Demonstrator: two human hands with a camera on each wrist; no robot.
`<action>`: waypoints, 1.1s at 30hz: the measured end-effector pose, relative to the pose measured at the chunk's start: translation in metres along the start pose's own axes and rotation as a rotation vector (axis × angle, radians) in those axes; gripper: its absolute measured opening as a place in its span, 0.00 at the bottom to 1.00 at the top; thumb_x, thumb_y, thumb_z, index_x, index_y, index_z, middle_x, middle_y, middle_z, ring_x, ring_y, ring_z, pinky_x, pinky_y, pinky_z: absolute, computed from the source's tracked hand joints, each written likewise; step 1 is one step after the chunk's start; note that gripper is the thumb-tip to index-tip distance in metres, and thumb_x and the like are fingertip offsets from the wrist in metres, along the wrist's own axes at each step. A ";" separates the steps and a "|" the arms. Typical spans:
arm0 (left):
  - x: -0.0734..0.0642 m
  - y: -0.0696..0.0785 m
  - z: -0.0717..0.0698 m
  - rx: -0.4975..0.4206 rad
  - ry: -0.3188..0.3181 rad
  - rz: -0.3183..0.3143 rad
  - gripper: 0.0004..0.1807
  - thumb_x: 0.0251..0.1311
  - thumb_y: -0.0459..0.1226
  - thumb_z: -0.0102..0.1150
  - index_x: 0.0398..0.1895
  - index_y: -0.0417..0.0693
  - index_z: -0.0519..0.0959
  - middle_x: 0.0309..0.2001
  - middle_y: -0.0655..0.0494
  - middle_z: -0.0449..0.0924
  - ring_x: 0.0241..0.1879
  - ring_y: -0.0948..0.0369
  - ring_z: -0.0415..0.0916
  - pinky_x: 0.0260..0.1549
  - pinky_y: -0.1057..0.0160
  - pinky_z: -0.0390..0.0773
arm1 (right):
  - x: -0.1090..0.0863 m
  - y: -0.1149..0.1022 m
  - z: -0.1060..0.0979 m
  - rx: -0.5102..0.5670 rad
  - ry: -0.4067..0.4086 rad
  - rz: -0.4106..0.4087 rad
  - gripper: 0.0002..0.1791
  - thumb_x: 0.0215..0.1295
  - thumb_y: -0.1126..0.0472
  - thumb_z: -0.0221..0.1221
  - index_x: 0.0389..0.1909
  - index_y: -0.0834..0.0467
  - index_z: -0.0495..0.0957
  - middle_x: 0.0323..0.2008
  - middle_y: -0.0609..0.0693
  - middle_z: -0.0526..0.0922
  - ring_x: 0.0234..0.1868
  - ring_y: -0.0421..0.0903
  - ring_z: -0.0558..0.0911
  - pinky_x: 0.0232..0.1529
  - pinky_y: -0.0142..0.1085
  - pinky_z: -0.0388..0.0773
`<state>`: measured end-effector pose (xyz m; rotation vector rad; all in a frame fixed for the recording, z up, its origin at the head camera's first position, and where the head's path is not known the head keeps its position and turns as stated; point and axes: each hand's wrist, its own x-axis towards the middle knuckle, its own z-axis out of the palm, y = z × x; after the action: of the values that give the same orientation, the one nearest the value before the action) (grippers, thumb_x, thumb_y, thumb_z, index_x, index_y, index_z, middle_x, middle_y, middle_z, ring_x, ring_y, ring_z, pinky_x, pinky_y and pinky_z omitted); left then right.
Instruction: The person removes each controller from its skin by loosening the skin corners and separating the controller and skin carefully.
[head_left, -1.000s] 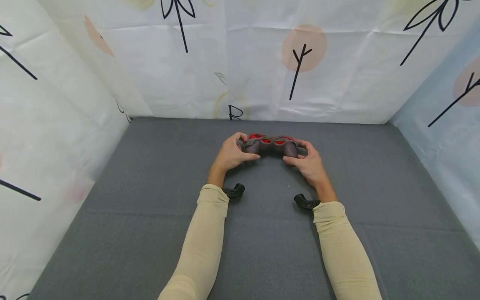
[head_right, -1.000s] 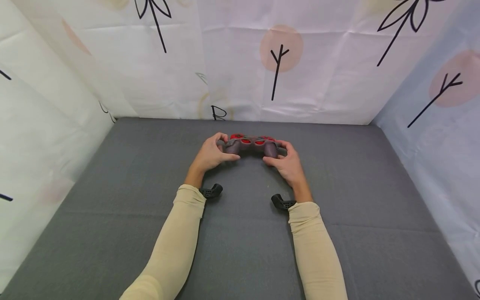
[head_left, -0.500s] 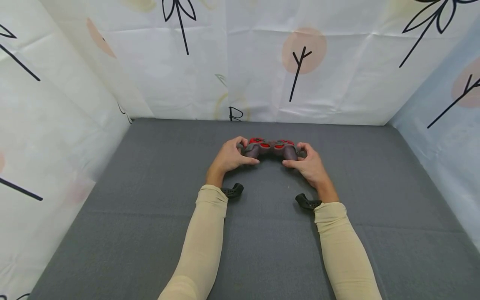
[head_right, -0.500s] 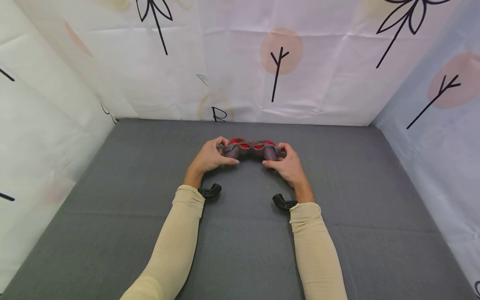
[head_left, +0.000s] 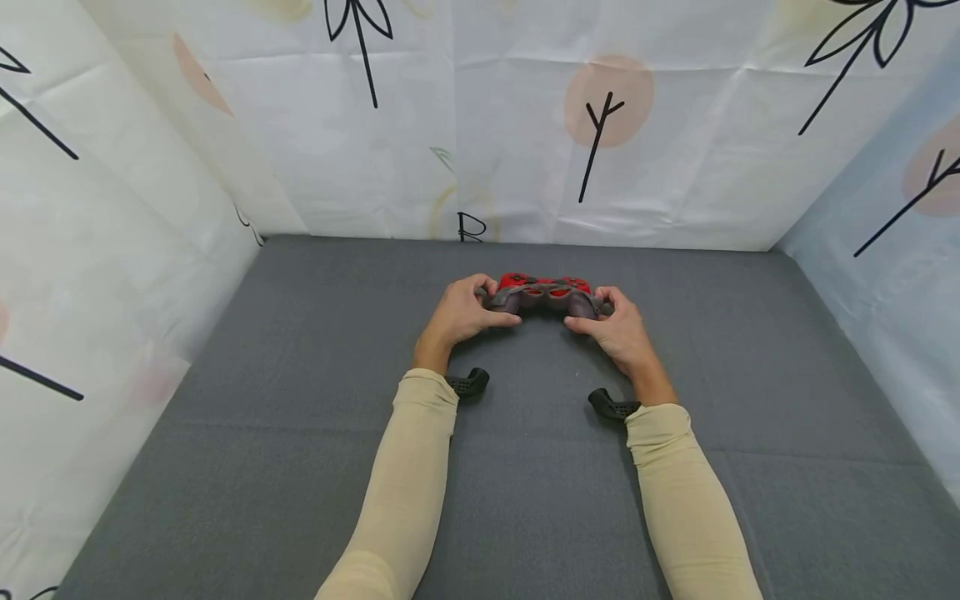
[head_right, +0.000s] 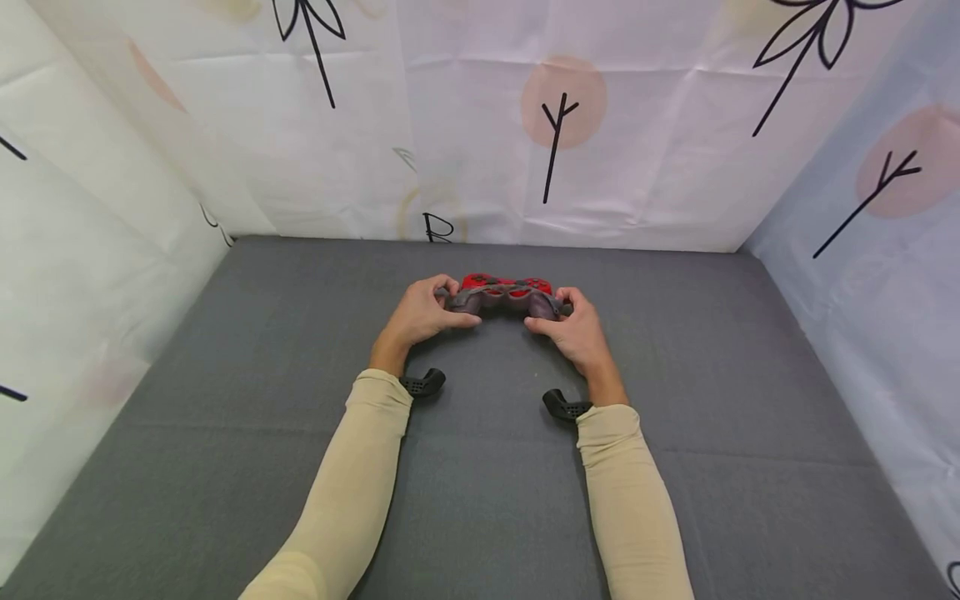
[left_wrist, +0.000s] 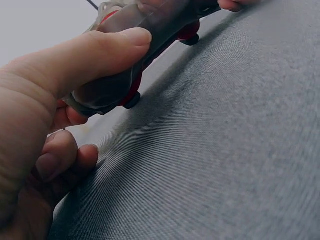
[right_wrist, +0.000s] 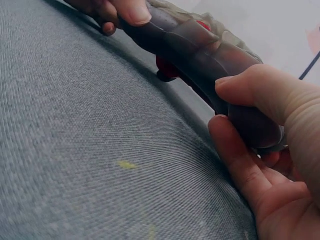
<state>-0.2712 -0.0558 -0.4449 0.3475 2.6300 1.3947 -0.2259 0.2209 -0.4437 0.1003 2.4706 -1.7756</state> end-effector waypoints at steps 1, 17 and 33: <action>0.000 0.000 0.000 0.001 0.002 0.005 0.29 0.45 0.56 0.80 0.41 0.57 0.72 0.28 0.57 0.64 0.26 0.59 0.63 0.27 0.61 0.64 | 0.000 0.000 0.000 -0.005 0.007 -0.002 0.31 0.60 0.60 0.72 0.55 0.56 0.63 0.66 0.55 0.63 0.47 0.43 0.78 0.38 0.26 0.75; 0.005 -0.002 0.006 -0.107 0.044 0.031 0.33 0.47 0.50 0.81 0.51 0.57 0.71 0.29 0.53 0.75 0.24 0.58 0.68 0.25 0.61 0.68 | 0.000 -0.001 0.003 0.126 0.030 0.001 0.45 0.63 0.63 0.69 0.75 0.59 0.54 0.70 0.59 0.56 0.49 0.40 0.82 0.40 0.24 0.79; 0.009 0.000 0.008 -0.059 0.110 0.050 0.33 0.50 0.48 0.80 0.63 0.63 0.81 0.54 0.57 0.81 0.28 0.59 0.73 0.25 0.64 0.71 | 0.002 0.004 0.005 0.138 0.098 -0.069 0.42 0.67 0.61 0.67 0.78 0.49 0.59 0.73 0.61 0.62 0.25 0.33 0.84 0.33 0.28 0.83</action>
<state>-0.2775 -0.0473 -0.4498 0.3402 2.6767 1.5465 -0.2269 0.2171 -0.4496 0.1170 2.4420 -2.0160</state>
